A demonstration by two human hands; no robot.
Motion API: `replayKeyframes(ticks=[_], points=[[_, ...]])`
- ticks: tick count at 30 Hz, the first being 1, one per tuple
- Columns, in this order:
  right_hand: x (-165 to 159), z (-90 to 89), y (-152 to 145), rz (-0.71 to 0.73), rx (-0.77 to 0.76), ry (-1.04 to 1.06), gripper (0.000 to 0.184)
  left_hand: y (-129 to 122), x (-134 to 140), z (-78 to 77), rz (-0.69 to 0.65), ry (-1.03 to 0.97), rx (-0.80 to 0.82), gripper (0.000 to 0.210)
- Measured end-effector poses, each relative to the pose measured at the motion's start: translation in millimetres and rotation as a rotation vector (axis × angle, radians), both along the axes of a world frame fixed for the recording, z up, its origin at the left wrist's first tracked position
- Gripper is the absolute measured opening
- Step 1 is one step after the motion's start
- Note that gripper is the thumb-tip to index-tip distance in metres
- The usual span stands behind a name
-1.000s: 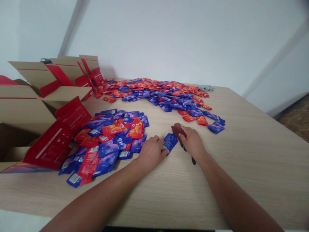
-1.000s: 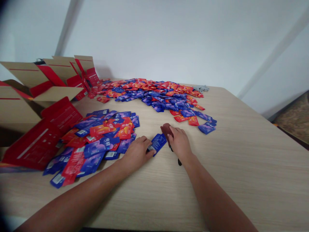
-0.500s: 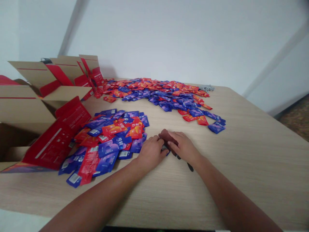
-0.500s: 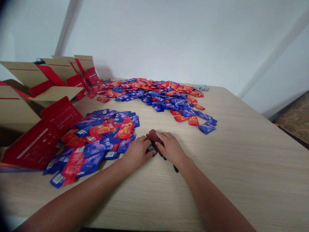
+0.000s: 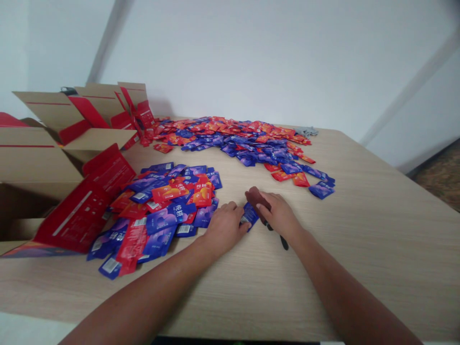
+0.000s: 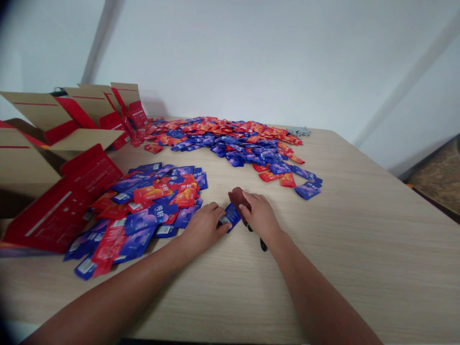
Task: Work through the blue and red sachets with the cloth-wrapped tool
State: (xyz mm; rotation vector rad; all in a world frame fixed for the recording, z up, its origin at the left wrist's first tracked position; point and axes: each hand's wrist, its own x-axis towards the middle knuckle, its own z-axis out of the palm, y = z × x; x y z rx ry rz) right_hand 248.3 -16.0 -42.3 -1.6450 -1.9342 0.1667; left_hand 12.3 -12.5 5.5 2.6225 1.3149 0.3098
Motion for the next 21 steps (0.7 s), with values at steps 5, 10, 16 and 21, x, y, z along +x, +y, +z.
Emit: replayKeyframes(ticks=[5,10,16,21], points=[[6.6,-1.3,3.6,-0.055,0.0,-0.021,0.049,0.5,-0.3,-1.2,0.0,-0.005,-0.003,0.028],[11.3,-2.6,5.9,-0.087,-0.002,-0.035,0.049,1.8,-1.0,-2.9,-0.003,-0.006,-0.003,0.03],[17.4,-4.2,6.2,-0.175,0.062,-0.031,0.047,1.9,-1.3,-3.5,-0.008,-0.001,-0.003,0.031],[12.8,6.0,1.7,-0.196,0.281,0.111,0.049,1.7,-1.3,-4.4,-0.001,0.005,0.002,0.032]])
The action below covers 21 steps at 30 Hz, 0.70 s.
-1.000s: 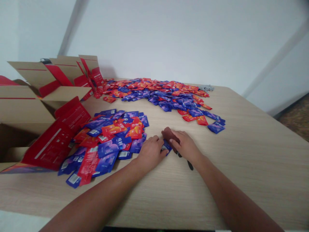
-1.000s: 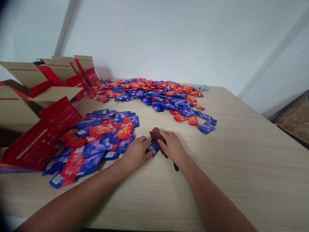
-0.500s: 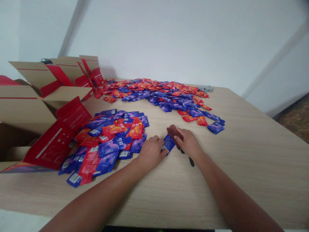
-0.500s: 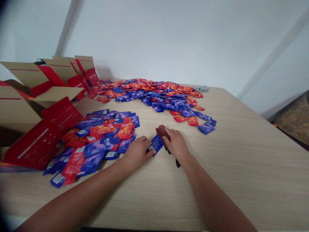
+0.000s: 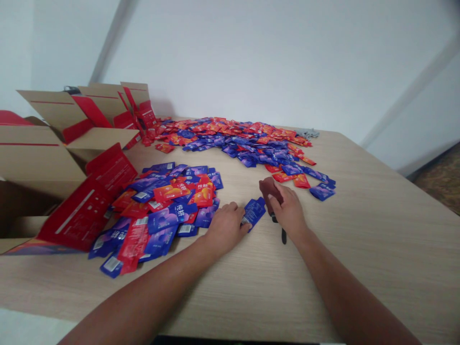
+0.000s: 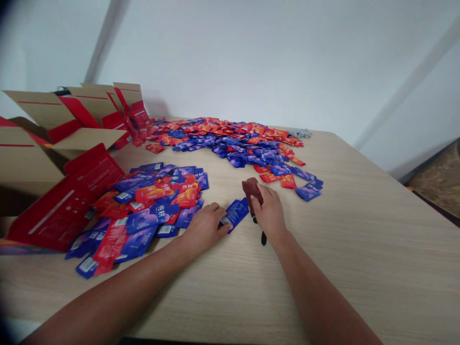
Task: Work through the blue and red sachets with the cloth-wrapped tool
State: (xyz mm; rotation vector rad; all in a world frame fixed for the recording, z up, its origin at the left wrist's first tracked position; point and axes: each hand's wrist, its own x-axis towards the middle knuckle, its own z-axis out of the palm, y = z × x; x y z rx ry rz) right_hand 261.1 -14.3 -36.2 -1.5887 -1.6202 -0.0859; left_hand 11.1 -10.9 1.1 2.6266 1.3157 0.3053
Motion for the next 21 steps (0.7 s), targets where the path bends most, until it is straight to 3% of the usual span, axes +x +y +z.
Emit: replayKeyframes(ticks=[4,7,9,21], points=[[-19.3,8.3,-10.7,0.153,0.012,0.06,0.05,0.0,0.7,-0.6,0.002,-0.009,0.0,0.028],[-33.9,9.0,-17.1,0.389,-0.185,-0.035,0.051,0.5,1.2,-2.5,0.001,-0.041,-0.004,0.027],[-38.1,7.3,-18.1,0.44,-0.268,-0.083,0.053,0.8,1.1,-3.8,0.004,-0.053,-0.015,0.027],[-19.1,-5.4,-5.4,0.219,-0.286,-0.097,0.05,0.9,2.7,1.4,0.053,-0.05,-0.059,0.035]])
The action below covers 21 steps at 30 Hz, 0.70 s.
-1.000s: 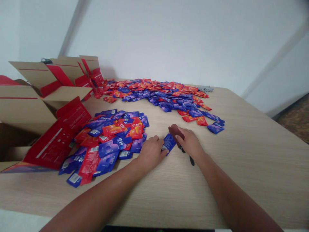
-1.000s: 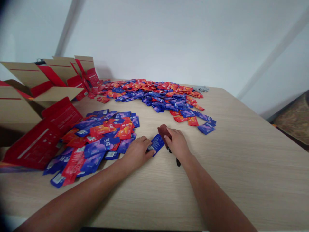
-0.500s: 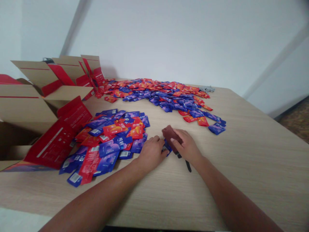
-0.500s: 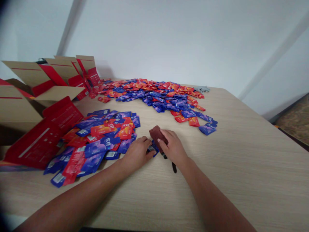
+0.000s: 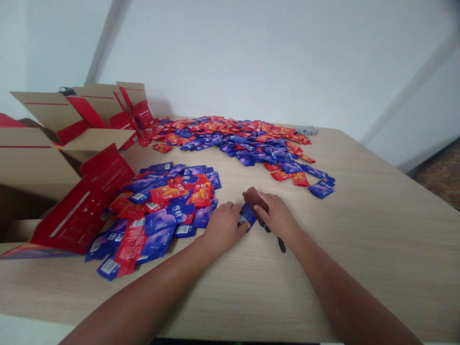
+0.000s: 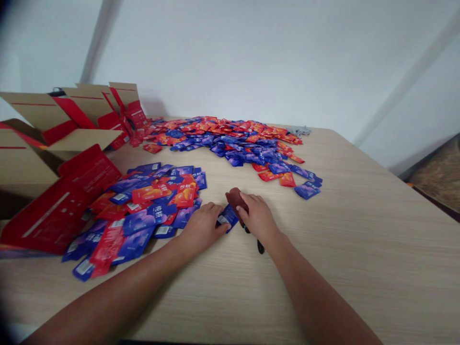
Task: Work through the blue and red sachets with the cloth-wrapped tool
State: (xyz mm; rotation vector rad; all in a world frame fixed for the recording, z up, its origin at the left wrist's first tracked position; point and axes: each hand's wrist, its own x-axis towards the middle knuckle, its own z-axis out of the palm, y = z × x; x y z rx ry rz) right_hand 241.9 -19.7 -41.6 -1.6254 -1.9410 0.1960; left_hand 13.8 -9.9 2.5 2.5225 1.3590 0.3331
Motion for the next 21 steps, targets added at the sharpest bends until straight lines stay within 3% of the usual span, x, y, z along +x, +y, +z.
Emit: replayKeyframes(ticks=[9,21], points=[[17.4,-4.0,10.2,-0.184,0.039,-0.061,0.048,6.6,-3.0,-2.6,0.013,-0.035,-0.047,0.036],[38.4,-11.0,19.5,-0.295,0.044,-0.027,0.051,2.9,-3.0,-1.1,0.085,-0.149,-0.107,0.035]])
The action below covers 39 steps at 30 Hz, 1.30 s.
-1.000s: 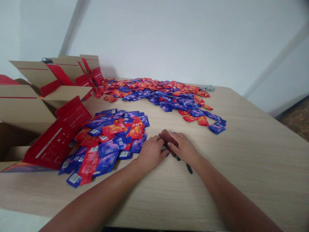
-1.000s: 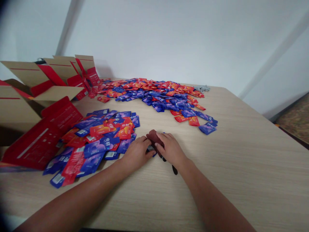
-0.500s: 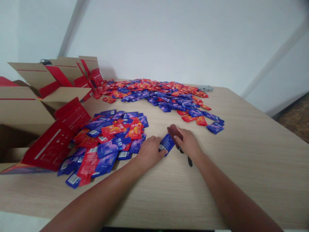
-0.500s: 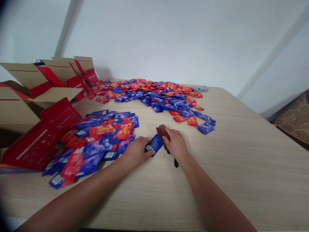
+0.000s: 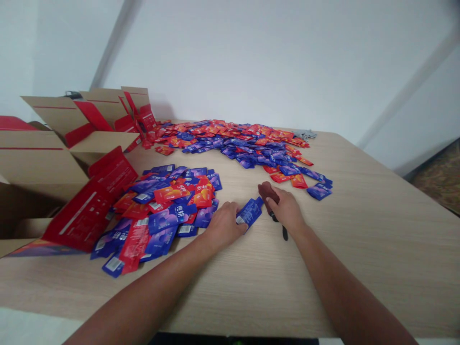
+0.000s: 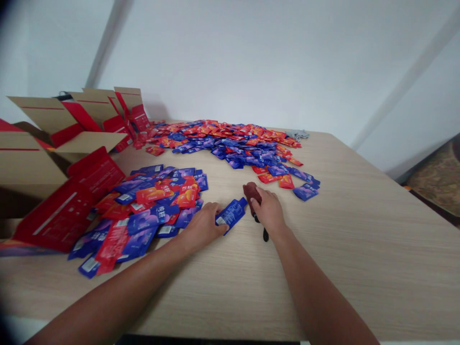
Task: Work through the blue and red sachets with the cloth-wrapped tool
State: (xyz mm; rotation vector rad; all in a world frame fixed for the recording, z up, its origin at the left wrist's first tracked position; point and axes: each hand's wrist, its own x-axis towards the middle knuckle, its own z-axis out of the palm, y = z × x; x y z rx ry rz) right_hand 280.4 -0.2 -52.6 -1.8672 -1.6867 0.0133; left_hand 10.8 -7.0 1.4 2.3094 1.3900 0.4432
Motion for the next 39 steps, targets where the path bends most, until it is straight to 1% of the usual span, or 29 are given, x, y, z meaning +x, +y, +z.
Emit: replayKeyframes(ticks=[4,7,9,12,16,19,21,24,28,30,32,33,35,37,39], points=[[5.2,-2.0,0.9,0.004,0.004,0.051,0.051,0.7,0.2,1.1,0.004,-0.091,-0.022,0.017],[6.1,-2.2,0.4,0.023,0.014,0.07,0.05,6.0,-2.6,3.9,0.032,-0.156,-0.05,0.013],[6.4,-3.0,0.4,0.03,0.028,0.074,0.05,12.1,-6.7,9.1,0.059,-0.208,-0.007,0.012],[6.9,-5.3,1.3,0.031,0.048,0.065,0.052,23.9,-17.3,23.1,0.094,-0.31,0.131,0.011],[6.8,-7.2,2.5,0.014,0.04,0.062,0.052,42.5,-41.5,48.7,0.17,-0.484,0.357,0.019],[5.5,-5.4,2.1,0.001,0.028,0.067,0.052,56.1,-67.1,65.1,0.298,-0.533,0.565,0.021],[4.4,-3.2,1.3,-0.005,0.027,0.065,0.053,63.5,-86.0,72.4,0.406,-0.535,0.647,0.02],[3.1,-0.6,0.1,-0.005,0.022,0.06,0.053,70.5,-112.9,77.9,0.498,-0.53,0.718,0.023],[2.4,-0.4,-0.5,-0.005,0.028,0.057,0.052,73.6,-139.5,75.6,0.531,-0.531,0.779,0.025],[2.2,-1.0,-0.4,-0.002,0.037,0.059,0.051,75.1,-148.5,69.6,0.554,-0.496,0.782,0.027],[2.0,-1.2,-0.2,-0.004,0.034,0.057,0.051,77.7,-154.9,61.3,0.561,-0.401,0.761,0.027],[1.8,-1.1,0.0,-0.007,0.029,0.053,0.052,79.4,-157.0,56.8,0.544,-0.334,0.736,0.025],[1.4,-0.6,0.2,-0.013,0.019,0.049,0.052,82.6,-158.5,48.7,0.466,-0.204,0.64,0.018],[0.9,-0.1,0.3,-0.017,0.012,0.052,0.053,84.6,-156.5,43.0,0.399,-0.148,0.547,0.016],[0.5,0.2,0.2,-0.016,0.006,0.061,0.053,84.8,-152.1,40.0,0.36,-0.131,0.523,0.018]])
